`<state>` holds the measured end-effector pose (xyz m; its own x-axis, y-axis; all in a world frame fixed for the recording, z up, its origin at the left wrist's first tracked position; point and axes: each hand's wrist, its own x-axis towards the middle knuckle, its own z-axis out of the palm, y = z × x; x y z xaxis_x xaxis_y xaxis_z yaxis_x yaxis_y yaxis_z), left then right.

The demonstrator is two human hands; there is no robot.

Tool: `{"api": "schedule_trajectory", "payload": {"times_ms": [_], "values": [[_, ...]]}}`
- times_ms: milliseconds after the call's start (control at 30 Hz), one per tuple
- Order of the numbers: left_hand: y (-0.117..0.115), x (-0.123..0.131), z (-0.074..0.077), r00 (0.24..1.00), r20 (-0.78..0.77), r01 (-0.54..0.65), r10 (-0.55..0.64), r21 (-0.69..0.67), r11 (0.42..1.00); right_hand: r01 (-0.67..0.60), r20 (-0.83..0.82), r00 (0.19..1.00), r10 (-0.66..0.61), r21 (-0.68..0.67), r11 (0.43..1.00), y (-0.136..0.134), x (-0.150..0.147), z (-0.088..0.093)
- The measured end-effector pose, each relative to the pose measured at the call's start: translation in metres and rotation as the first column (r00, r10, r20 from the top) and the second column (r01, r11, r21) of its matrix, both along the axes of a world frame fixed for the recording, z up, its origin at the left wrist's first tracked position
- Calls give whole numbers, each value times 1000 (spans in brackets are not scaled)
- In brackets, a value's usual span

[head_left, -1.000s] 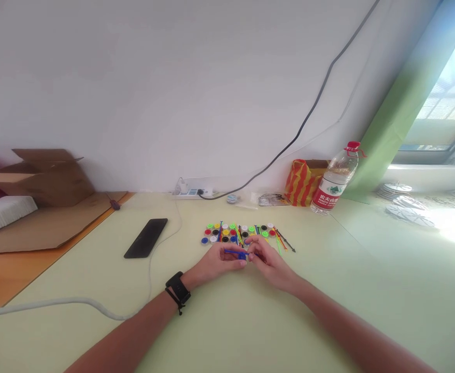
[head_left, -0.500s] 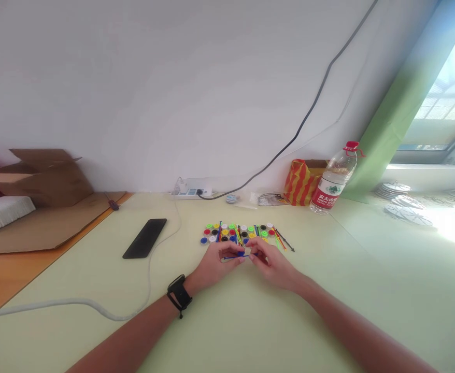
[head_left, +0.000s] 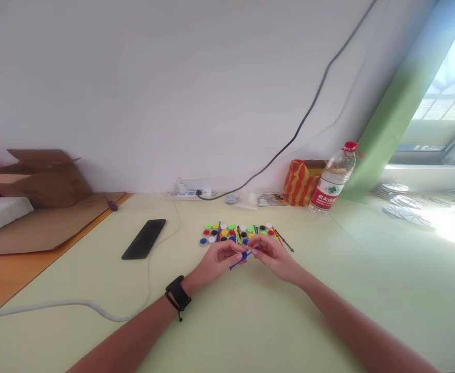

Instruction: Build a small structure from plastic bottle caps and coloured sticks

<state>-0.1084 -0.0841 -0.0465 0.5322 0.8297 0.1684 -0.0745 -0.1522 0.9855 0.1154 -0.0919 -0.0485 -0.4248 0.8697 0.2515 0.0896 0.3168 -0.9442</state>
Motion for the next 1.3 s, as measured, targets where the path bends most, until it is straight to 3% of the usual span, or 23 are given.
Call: {"api": "schedule_trajectory", "payload": {"times_ms": [67,167,300,400,533,600,733,1067,1300], "values": [[3,-2,0,1000,12,-5,6,-32,999,75,3,997,-75,31,997,0,1,0],[9,-3,-3,998,32,-60,61,-47,997,220,76,968,-239,199,955,-1,3,1],[12,-3,-4,994,54,-92,97,-95,991,134,192,961,-200,309,941,-6,3,3],[11,-3,-4,992,50,-114,120,-96,989,127,185,966,-180,267,955,-9,1,4],[10,-3,-3,987,30,-156,159,-61,986,-3,206,978,-17,95,995,-10,-1,7],[10,-3,-3,986,29,-162,164,-53,985,0,165,986,-9,58,998,-9,-2,9],[10,-3,-6,989,22,-146,147,-40,989,46,127,991,-52,55,997,-7,-5,10],[4,-1,-2,997,11,-71,72,-48,996,25,185,982,-37,68,997,-8,-10,1],[3,-1,-1,997,-47,-63,63,-2,998,-61,207,977,55,23,998,-10,-8,5]]}}
